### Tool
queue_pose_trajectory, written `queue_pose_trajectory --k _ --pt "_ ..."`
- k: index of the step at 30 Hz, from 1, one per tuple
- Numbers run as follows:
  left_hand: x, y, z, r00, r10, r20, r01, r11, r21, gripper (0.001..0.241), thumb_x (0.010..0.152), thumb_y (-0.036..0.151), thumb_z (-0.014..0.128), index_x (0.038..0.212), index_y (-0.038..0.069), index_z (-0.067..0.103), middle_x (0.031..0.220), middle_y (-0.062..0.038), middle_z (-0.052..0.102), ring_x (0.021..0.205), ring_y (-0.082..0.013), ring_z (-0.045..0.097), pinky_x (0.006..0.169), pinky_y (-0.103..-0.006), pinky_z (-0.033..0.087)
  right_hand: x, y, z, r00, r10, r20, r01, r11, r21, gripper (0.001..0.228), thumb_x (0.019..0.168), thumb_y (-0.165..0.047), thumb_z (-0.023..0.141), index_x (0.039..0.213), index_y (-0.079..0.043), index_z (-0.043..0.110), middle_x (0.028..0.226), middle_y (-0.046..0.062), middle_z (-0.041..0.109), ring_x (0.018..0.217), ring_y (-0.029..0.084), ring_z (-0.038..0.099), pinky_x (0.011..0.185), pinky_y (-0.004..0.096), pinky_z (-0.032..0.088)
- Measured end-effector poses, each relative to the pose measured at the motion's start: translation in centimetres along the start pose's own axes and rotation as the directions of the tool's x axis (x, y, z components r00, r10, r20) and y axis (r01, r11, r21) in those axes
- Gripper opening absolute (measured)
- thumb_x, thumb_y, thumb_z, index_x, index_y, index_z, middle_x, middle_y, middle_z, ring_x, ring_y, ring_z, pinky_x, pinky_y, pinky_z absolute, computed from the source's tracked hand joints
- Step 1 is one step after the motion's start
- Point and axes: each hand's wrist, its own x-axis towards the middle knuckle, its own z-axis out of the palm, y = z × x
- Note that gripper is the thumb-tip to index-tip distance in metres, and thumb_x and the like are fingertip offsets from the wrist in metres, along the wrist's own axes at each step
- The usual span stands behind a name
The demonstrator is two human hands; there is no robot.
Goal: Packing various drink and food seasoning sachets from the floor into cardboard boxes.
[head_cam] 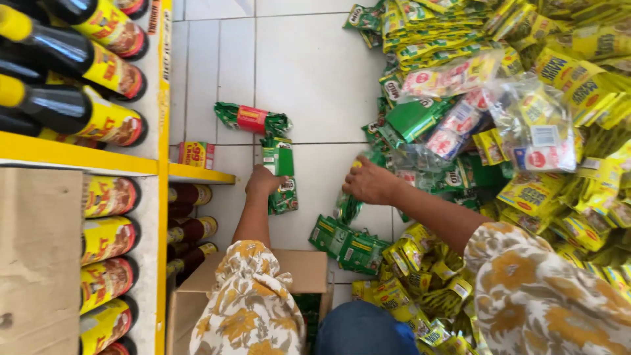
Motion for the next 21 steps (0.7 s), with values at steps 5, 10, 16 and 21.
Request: queue_pose_trajectory --k 5,10,16,21 --pt "1.1 0.3 1.2 0.988 0.133 -0.082 -0.139 0.987 -0.077 0.077 0.071 0.037 0.088 0.127 -0.006 0.056 0.125 -0.027 0.069 0.118 -0.0414 0.067 0.099 -0.0468 0.054 -3.0 -1.1 -1.6 0.889 0.039 0.457 -0.265 0.856 0.443 0.039 0.101 -0.047 0.057 0.119 -0.014 0.063 0.113 0.006 0.065 0.116 0.029 0.058 0.103 0.052 0.043" --pt "-0.4 1.3 -0.3 0.959 0.28 -0.039 -0.282 0.953 -0.107 0.066 0.073 0.032 0.084 0.125 0.0 0.057 0.122 -0.025 0.07 0.117 -0.0409 0.066 0.099 -0.0454 0.052 -4.9 -2.9 2.9 0.997 0.08 -0.002 -0.076 0.963 0.259 0.074 0.066 -0.046 0.068 0.132 -0.014 0.062 0.114 0.008 0.067 0.109 0.028 0.058 0.092 0.055 0.043" --pt "-2.7 2.7 -2.2 0.894 0.441 0.074 -0.402 0.866 -0.298 0.046 0.086 0.02 0.075 0.124 0.002 0.057 0.118 -0.02 0.072 0.113 -0.0324 0.067 0.097 -0.0406 0.051 -7.7 -2.2 -3.8 0.956 0.265 0.127 -0.294 0.842 0.453 0.034 0.083 -0.018 0.072 0.116 -0.016 0.062 0.111 0.003 0.068 0.12 0.026 0.058 0.103 0.053 0.042" --pt "-8.2 8.0 -6.6 0.797 0.603 0.041 -0.492 0.687 -0.535 0.044 0.089 0.007 0.069 0.132 0.004 0.058 0.123 -0.009 0.07 0.113 -0.02 0.064 0.098 -0.0356 0.049 -15.1 1.8 -9.3 0.864 0.502 0.025 -0.321 0.514 0.796 0.055 0.073 -0.024 0.088 0.119 -0.01 0.061 0.112 0.012 0.068 0.109 0.032 0.064 0.096 0.047 0.051"
